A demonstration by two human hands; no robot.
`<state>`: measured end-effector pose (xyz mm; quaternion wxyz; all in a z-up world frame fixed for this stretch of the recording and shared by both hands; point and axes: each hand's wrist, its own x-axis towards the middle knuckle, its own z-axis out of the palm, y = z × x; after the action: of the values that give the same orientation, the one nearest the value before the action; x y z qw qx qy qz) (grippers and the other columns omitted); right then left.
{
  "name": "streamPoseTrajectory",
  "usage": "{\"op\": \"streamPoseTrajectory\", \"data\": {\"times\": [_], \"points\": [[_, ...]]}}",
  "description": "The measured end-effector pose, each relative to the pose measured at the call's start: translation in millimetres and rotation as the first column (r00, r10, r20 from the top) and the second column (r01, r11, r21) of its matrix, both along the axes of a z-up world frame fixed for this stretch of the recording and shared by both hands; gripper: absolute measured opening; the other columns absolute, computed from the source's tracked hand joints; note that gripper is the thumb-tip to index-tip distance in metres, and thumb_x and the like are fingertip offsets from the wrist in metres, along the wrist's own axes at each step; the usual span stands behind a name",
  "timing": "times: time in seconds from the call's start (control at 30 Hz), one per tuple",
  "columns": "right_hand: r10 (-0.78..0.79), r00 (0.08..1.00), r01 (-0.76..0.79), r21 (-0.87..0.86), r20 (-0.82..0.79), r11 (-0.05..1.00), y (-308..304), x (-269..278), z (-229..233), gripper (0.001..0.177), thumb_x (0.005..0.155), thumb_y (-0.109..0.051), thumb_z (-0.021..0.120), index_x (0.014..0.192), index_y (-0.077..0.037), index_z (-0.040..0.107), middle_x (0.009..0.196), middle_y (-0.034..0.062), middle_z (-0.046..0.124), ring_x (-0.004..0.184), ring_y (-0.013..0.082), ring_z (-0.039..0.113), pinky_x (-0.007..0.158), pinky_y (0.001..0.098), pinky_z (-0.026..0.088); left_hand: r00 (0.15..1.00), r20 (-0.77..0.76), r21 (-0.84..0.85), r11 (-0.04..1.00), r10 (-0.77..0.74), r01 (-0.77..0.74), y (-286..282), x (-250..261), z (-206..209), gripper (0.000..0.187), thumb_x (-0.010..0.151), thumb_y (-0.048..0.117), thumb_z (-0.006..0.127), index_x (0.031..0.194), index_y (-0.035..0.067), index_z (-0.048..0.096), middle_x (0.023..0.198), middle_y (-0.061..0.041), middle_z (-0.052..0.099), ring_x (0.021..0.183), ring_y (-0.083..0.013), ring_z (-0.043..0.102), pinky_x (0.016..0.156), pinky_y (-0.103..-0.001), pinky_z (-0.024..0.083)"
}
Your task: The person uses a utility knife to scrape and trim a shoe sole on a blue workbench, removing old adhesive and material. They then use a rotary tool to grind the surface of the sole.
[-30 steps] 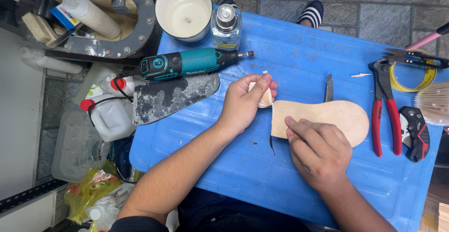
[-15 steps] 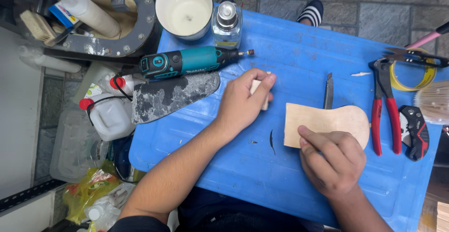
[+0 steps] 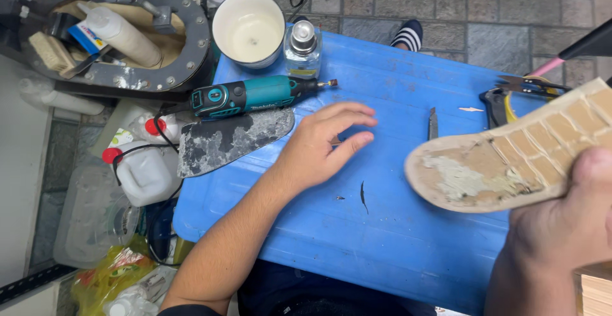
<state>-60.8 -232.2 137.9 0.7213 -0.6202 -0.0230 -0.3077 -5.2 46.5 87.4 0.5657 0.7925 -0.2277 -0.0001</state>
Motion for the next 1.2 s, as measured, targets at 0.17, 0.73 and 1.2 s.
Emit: {"op": "streamPoseTrajectory", "data": {"times": [0.17, 0.73, 1.2], "points": [[0.079, 0.997, -0.072, 0.204, -0.025, 0.976, 2.0, 19.5, -17.5, 0.017, 0.114, 0.008, 0.062, 0.127, 0.007, 0.051, 0.125, 0.02, 0.067, 0.112, 0.0231, 0.07, 0.109, 0.0352, 0.058, 0.89, -0.331, -0.367, 0.912, -0.314, 0.185, -18.8, -6.5, -4.3, 0.044, 0.101, 0.024, 0.07, 0.14, 0.008, 0.058, 0.123, -0.008, 0.072, 0.109, -0.0117, 0.072, 0.091, -0.028, 0.059], [0.358, 0.774, -0.354, 0.111, -0.523, 0.929, 4.7, 35.2, -92.4, 0.043, 0.101, -0.001, 0.063, 0.14, 0.001, 0.046, 0.116, 0.0164, 0.073, 0.094, 0.0148, 0.072, 0.076, 0.0256, 0.057, 0.95, 0.274, 0.298, 0.952, -0.152, 0.067, -25.0, -3.1, -22.5, 0.016, 0.089, 0.021, 0.075, 0.105, 0.02, 0.075, 0.116, 0.004, 0.064, 0.075, -0.0163, 0.069, 0.064, -0.033, 0.056], [0.461, 0.772, -0.403, 0.223, -0.437, 0.888, 0.6, 29.1, -101.2, 0.041, 0.108, -0.004, 0.056, 0.148, 0.002, 0.048, 0.115, 0.0145, 0.073, 0.093, 0.0137, 0.069, 0.081, 0.0266, 0.055, 0.98, -0.196, -0.104, 0.993, 0.038, -0.059, -20.9, 2.6, -23.2, 0.024, 0.1, 0.024, 0.061, 0.107, 0.002, 0.057, 0.096, -0.008, 0.071, 0.082, -0.0205, 0.073, 0.07, -0.032, 0.057]]}}
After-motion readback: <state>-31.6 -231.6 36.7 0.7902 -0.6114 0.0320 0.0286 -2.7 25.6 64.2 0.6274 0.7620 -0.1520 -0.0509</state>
